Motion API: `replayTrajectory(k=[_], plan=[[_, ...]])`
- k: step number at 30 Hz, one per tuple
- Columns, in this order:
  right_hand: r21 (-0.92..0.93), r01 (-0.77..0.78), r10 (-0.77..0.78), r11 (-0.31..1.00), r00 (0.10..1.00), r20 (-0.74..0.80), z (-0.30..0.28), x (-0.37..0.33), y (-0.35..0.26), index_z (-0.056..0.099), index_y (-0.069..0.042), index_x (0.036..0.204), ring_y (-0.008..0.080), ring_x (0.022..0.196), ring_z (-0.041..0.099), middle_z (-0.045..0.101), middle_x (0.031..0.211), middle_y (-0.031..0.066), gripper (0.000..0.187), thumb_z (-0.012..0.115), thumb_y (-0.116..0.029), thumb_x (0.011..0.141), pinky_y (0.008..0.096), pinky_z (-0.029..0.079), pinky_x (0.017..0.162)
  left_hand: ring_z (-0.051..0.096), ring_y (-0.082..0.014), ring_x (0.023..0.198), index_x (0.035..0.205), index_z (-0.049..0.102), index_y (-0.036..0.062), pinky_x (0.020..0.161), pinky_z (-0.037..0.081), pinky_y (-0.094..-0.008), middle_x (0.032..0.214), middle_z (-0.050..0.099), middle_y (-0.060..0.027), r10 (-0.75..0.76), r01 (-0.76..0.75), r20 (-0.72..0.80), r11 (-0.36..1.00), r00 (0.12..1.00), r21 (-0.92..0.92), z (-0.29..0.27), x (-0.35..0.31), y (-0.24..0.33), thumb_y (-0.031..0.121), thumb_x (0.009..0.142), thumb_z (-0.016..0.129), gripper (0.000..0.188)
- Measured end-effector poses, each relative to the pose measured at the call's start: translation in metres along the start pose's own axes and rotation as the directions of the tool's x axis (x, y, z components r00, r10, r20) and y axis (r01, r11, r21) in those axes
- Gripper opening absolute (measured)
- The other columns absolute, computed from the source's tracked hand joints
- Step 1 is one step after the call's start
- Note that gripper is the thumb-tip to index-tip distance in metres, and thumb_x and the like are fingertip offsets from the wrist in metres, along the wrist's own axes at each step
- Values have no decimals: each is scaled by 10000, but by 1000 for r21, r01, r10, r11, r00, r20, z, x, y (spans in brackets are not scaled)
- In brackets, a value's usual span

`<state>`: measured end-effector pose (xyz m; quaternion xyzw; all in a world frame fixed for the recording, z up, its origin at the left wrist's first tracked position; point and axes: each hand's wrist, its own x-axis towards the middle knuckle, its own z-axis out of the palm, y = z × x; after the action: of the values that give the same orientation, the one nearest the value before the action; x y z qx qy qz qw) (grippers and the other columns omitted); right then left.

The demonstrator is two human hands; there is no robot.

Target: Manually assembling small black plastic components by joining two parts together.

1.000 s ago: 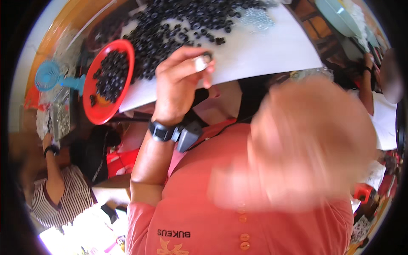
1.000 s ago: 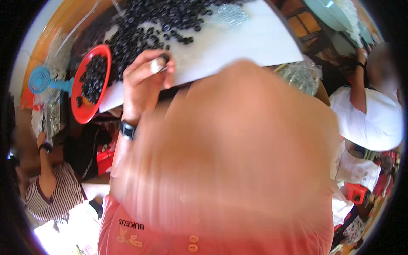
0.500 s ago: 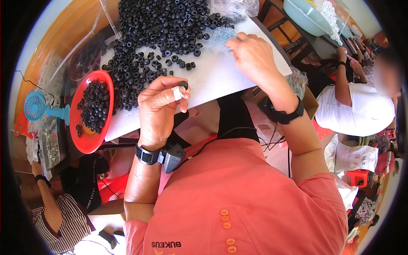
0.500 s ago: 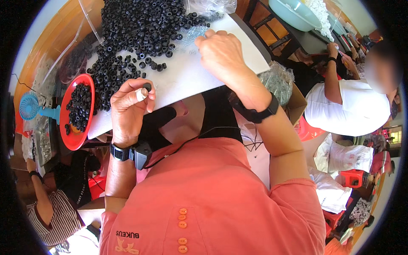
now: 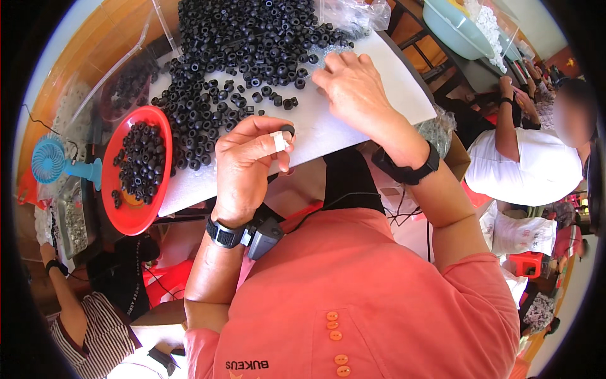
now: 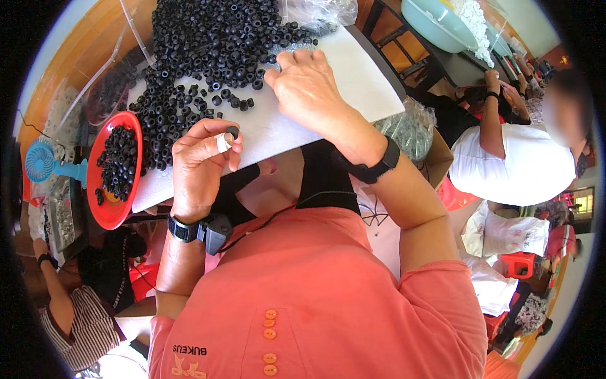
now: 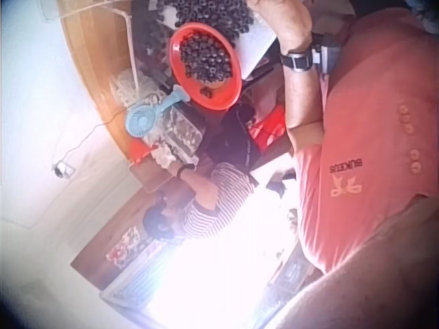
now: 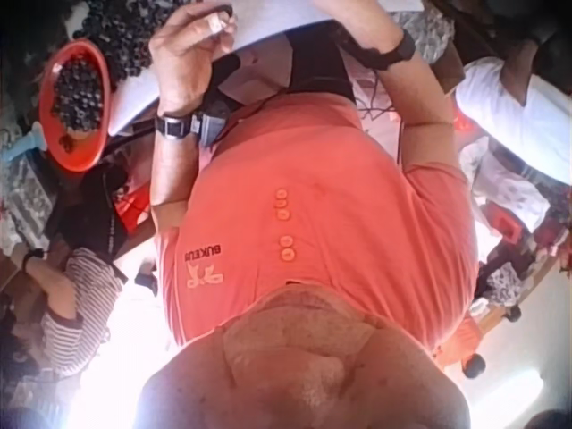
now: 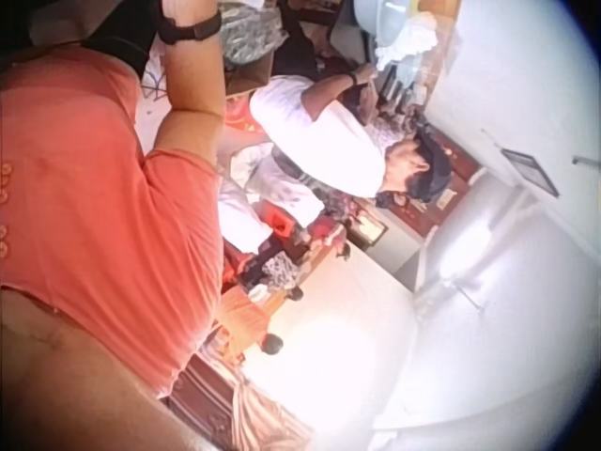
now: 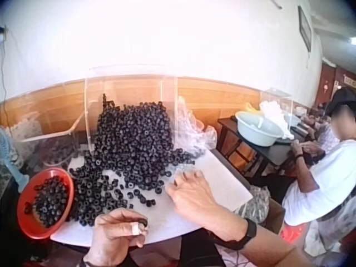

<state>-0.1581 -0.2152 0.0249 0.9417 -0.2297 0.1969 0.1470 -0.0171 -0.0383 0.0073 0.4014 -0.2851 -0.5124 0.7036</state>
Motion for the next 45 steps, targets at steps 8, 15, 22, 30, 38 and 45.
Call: replayTrajectory(k=[8,15,22,30,38,45], plan=[[158,21,-4,987,994,-109,4,-7,3,715,-158,919,231,987,542,586,920,11,214,700,-57,732,383,375,816,622,-181,743,997,649,-58,580,483,-286,862,652,-114,-5,6,5,1000,1000,-28,0,-2,-1,77,845,684,206],[202,96,-80,975,993,-89,4,-4,-1,731,-131,865,253,1004,538,614,962,53,165,640,-71,742,405,356,854,622,-175,746,1001,647,-60,573,478,-276,870,654,-114,10,-10,23,1000,1000,-13,-3,-1,-1,65,842,689,206],[139,194,-185,971,980,-70,6,0,-1,717,-104,840,235,985,549,610,911,39,126,628,-82,753,393,362,848,622,-176,747,1010,648,-61,572,476,-273,868,661,-117,14,-14,7,1000,1000,24,-3,-2,-1,53,839,700,212],[46,298,-291,953,949,-124,5,3,-9,668,-62,840,228,965,560,599,864,50,108,586,-127,812,393,379,858,624,-184,756,1053,640,-57,571,483,-275,889,661,-131,-27,27,-20,1000,999,-5,0,-6,0,66,865,695,232],[240,313,-288,919,948,-136,-3,4,-8,638,-79,856,261,891,598,609,874,70,52,598,-105,834,395,402,837,628,-185,774,1082,641,-59,574,496,-280,927,668,-144,-7,7,-15,999,1000,36,2,-9,-3,73,875,689,250],[817,227,-157,530,973,-169,-37,-8,-23,574,-10,887,268,782,592,571,834,96,49,615,-5,861,356,465,685,603,-174,629,1104,625,-65,570,544,-332,921,658,-135,5,-4,-21,999,1000,53,4,-10,-2,59,911,647,231]])
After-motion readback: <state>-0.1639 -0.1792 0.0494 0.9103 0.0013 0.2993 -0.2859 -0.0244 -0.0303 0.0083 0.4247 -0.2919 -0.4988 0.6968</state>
